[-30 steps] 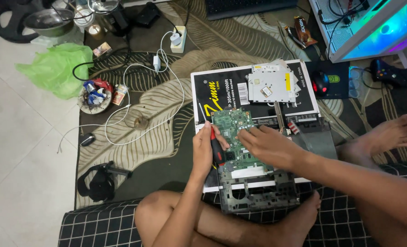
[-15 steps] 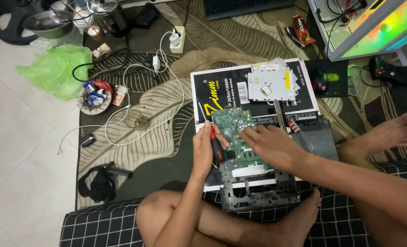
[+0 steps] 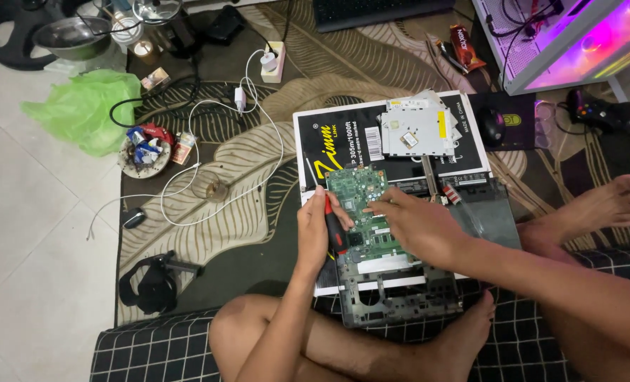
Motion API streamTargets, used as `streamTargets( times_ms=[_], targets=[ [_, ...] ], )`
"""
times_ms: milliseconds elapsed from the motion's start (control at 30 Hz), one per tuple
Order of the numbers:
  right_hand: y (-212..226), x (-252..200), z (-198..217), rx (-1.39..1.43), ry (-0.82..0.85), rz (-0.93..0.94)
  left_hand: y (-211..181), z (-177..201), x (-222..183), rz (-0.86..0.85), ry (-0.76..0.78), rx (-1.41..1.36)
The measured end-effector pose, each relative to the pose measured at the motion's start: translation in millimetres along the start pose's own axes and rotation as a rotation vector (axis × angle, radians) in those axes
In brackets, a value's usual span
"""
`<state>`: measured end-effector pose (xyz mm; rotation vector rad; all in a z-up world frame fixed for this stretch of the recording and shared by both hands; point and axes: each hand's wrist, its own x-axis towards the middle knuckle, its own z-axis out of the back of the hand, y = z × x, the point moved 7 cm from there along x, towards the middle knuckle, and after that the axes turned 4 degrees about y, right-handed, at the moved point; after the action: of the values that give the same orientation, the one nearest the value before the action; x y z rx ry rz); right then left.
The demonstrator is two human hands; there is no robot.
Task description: The person sits on a floor mat with a disassembled laptop and uses a screwdriver to unscrew and lift the motherboard out of the chassis. They then hold the motherboard and clean its surface and edges using a small brush, working over the laptop base on the mat.
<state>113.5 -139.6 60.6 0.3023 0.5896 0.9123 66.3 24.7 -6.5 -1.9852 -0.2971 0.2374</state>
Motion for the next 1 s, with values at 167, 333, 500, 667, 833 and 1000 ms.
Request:
streamTargets(
  times_ms=[167,333,500,667,833,1000],
  targets=[
    [-1,-3,6,-0.007,-0.022,-0.088,-1,-1,0,-0.003,0.001,-0.005],
    [0,-2,11,0.004,-0.045,-0.090,0,0,0,-0.006,0.003,-0.015],
    [5,-1,10,-0.293,-0.015,0.029,1,1,0,0.007,-0.025,-0.008],
    [6,-8,29,-0.025,-0.103,0.015,-58,-28,-10,-0.074,-0.129,0.077],
    [35,-19,29,0.751,0.109,-0.146,-86,-58,-18,-0.139,-0.074,-0.089],
    [15,-23,46,0.818,-0.201,-0.098,-59,-60,-16,-0.143,0.237,-0.130]
  ],
)
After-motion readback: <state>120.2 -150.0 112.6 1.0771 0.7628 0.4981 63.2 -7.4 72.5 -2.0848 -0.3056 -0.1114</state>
